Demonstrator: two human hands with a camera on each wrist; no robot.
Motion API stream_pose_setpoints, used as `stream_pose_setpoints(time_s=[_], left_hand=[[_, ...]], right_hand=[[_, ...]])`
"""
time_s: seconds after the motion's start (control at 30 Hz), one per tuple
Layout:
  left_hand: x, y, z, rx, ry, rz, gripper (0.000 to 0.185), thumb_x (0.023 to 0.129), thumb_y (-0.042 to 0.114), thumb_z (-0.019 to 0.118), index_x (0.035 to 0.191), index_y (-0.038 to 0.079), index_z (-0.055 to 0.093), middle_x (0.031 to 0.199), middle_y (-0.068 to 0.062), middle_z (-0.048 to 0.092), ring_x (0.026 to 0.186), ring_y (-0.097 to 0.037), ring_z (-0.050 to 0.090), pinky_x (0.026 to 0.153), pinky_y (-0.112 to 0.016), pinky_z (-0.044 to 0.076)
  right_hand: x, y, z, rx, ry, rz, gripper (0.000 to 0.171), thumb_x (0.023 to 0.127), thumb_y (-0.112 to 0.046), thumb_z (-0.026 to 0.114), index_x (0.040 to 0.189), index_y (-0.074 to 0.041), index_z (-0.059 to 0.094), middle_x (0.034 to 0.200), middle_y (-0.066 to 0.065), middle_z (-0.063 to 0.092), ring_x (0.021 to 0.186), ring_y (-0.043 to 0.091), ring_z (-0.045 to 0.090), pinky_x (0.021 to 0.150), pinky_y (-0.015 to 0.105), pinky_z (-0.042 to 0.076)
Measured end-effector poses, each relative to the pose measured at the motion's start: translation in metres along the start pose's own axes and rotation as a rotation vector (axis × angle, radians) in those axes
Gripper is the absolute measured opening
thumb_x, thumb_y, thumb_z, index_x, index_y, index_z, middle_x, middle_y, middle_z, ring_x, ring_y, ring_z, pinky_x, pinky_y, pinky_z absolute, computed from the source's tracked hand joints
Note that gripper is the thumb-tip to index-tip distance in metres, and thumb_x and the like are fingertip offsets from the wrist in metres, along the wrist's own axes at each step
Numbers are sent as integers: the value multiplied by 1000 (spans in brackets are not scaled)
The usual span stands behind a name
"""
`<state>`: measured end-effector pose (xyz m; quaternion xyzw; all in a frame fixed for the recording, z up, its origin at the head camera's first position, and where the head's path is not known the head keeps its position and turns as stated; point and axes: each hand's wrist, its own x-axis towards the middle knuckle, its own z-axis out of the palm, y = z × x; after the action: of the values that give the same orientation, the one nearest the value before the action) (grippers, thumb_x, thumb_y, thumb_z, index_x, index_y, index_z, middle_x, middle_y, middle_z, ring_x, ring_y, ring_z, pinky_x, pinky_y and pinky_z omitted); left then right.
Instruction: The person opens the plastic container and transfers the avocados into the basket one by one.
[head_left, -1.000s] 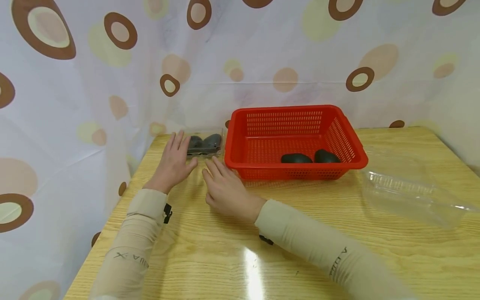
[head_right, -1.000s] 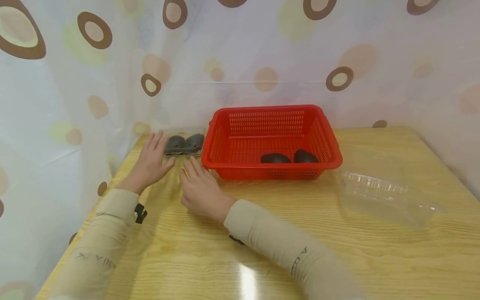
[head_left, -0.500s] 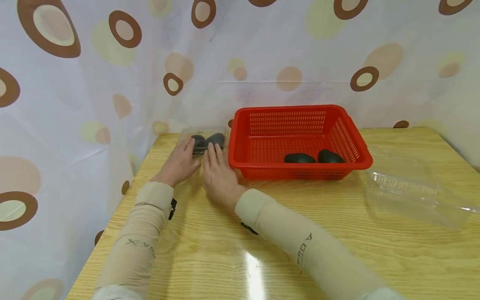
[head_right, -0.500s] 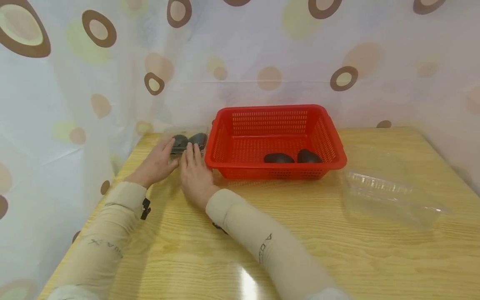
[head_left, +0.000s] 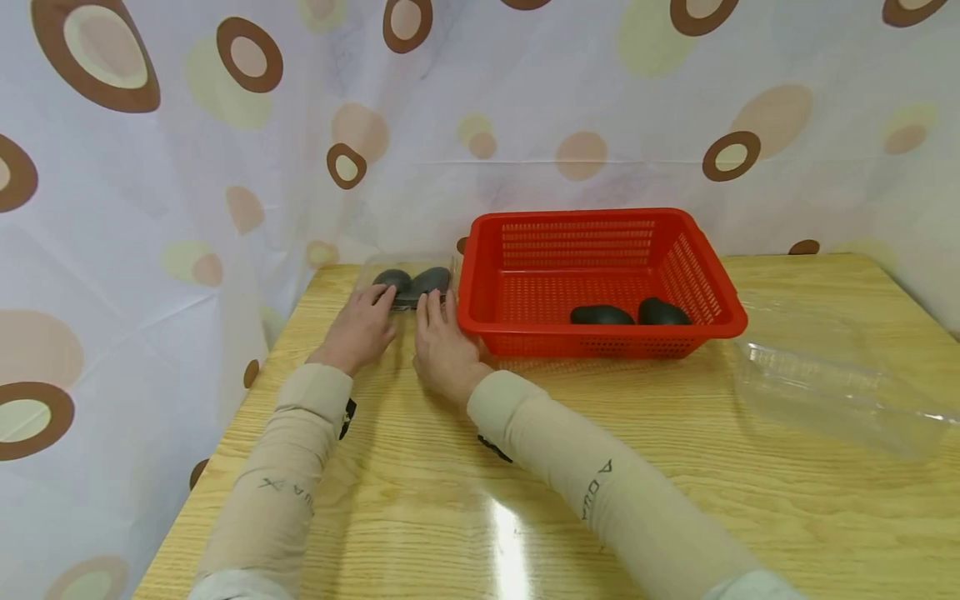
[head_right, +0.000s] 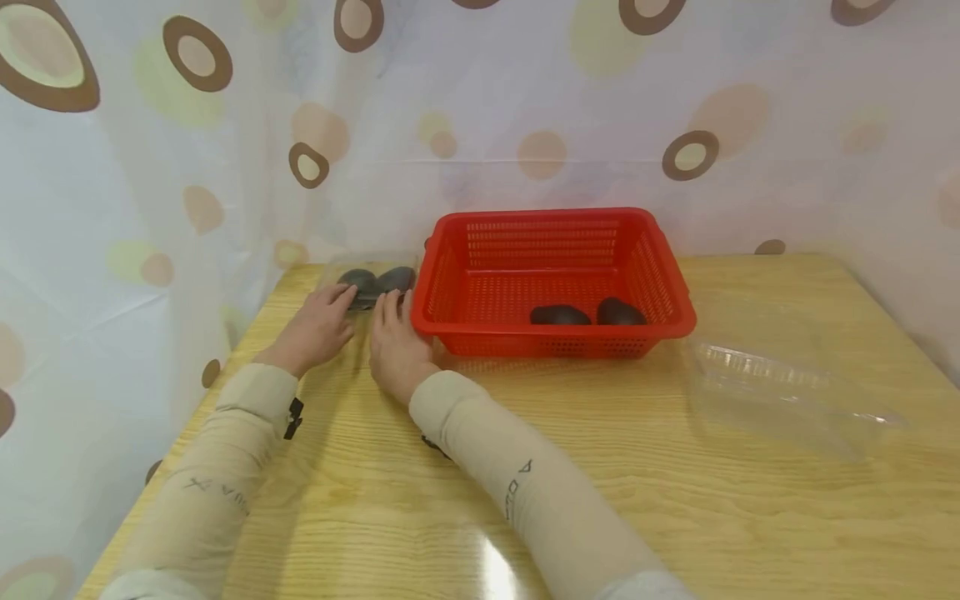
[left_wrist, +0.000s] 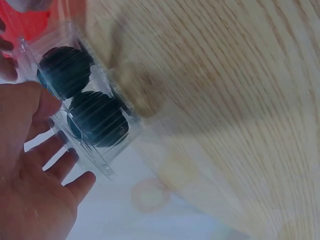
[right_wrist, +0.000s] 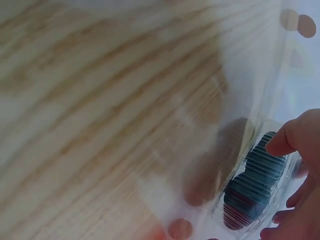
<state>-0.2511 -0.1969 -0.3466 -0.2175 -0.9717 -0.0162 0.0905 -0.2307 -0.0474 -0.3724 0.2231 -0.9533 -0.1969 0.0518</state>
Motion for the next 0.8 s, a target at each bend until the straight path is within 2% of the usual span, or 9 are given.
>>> stream_pose_setpoints(time_s=[0.1,0.2,0.3,0.37,0.43,0.5,0.57,0.63,0.8], left_hand=[[-2,2,0,32,17,-12,48,97,7,58,142,-7,48,137,-28,54,126,-44,51,109,-49,45],[-4,4,-1,2,8,-41,45,96,3,54,140,-4,52,132,-26,56,124,-43,52,105,-50,48],[-9,3,-2,-41,-5,-84,43,96,2,53,138,-1,55,130,-24,57,122,-42,52,100,-49,51],[-14,3,-3,-67,-5,-111,41,95,2,53,137,1,58,127,-23,59,120,-41,53,96,-49,53],[-20,2,-4,-83,-1,-140,38,97,2,51,134,2,60,125,-22,59,117,-41,54,94,-49,55],[-25,3,-3,-102,8,-165,36,98,3,49,132,3,62,123,-21,60,114,-40,55,91,-48,56],[-30,4,-3,-115,25,-186,34,100,6,48,130,3,64,121,-20,61,111,-40,56,87,-49,57],[-33,5,-2,-114,49,-191,32,101,9,49,128,4,65,119,-19,61,108,-39,57,84,-49,58],[-40,14,-2,-101,115,-182,30,103,20,52,121,5,70,109,-16,64,98,-36,59,73,-47,59]], right_hand=[[-3,-1,1,-21,12,-25,79,100,-50,45,154,5,26,160,20,28,149,36,23,124,55,19],[-9,-2,2,27,13,-19,79,99,-50,47,154,4,27,160,19,28,146,37,28,123,52,23],[-15,-4,0,127,32,-3,79,98,-48,52,154,2,28,159,18,29,142,39,35,120,44,33],[-20,-5,-2,181,64,-5,77,97,-46,55,152,2,32,156,18,32,137,40,40,113,38,43],[-26,-7,-4,211,101,-16,75,96,-45,58,150,1,36,152,16,36,131,38,44,101,31,53],[-30,-8,-6,193,137,-34,71,95,-45,58,148,0,41,147,15,40,124,36,47,94,28,55],[-34,-8,-7,172,173,-47,68,95,-45,58,145,-1,46,140,14,44,118,33,49,87,25,56],[-37,-7,-7,152,209,-58,64,94,-44,59,141,-2,50,134,12,48,113,31,51,88,27,54],[-45,-1,-6,110,281,-100,55,93,-42,61,133,-3,57,127,9,55,115,25,51,101,35,44]])
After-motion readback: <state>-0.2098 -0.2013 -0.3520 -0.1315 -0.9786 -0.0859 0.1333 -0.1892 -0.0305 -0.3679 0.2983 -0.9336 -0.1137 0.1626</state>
